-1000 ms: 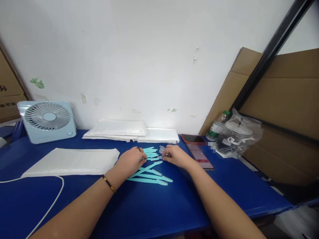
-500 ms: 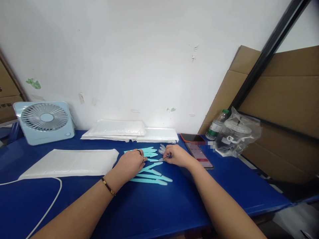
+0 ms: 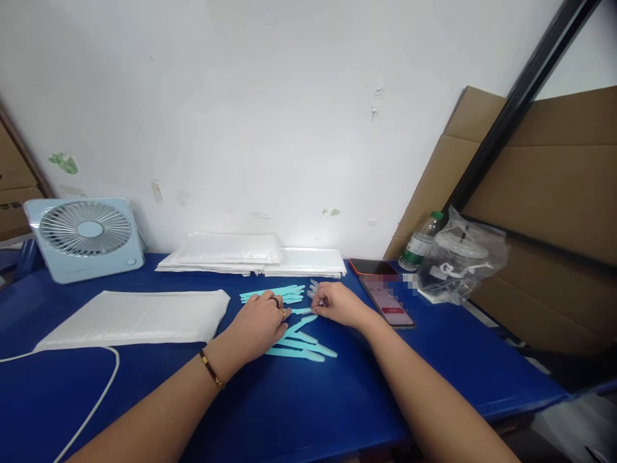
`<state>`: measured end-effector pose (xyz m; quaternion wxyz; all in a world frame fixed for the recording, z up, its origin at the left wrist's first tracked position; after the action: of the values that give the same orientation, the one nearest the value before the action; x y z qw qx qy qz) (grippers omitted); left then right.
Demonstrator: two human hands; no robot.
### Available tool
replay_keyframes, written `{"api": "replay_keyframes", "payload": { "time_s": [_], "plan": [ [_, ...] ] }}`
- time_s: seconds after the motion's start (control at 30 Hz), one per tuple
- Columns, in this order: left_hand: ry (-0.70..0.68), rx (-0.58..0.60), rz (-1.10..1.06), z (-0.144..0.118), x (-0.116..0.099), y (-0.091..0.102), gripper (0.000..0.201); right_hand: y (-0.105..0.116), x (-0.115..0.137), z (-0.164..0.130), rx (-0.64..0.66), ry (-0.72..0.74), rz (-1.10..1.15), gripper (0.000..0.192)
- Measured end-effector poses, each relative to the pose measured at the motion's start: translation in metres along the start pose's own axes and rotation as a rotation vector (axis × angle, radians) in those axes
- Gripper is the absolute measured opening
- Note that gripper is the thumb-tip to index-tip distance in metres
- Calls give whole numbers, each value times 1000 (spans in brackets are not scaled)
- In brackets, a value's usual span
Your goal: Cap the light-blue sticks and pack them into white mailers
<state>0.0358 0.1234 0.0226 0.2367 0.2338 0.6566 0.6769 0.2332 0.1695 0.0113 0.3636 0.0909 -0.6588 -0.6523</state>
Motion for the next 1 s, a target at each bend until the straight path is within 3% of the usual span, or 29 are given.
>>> {"api": "replay_keyframes", "payload": {
  "time_s": [0.17, 0.37, 0.43, 0.57, 0.7, 0.87, 1.0],
  "plan": [
    [-55, 18, -59, -1, -2, -2, 29, 0, 2, 0, 19, 52, 85, 4],
    [85, -55, -76, 0, 12, 2, 29, 33, -22, -14, -156, -79, 64, 11],
    [113, -30, -46, 1, 17, 0, 29, 38, -29, -17, -132, -98, 49, 12],
    [109, -7, -20, 2, 22, -4, 31, 30, -31, -15, -6, -44, 61, 16],
    [128, -18, -46, 6, 26, -3, 27, 17, -30, -9, 49, -89, 100, 10],
    [150, -9, -233, 13, 37, -6, 16, 9, -28, -7, 122, -143, 207, 10],
    [130, -2, -342, 14, 37, -8, 18, 6, -19, -4, 97, -103, 240, 8]
  ]
}}
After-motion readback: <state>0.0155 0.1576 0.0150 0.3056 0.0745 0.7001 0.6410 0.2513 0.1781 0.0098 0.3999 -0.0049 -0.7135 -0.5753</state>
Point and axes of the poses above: each hand's wrist, its own z-axis towards the middle knuckle, its own y-axis out of the back of the hand, x = y × z, the point moved 2 cm from there along z, towards the middle knuckle, and after that the axes turned 6 degrees about x, right-handed, at the moved point
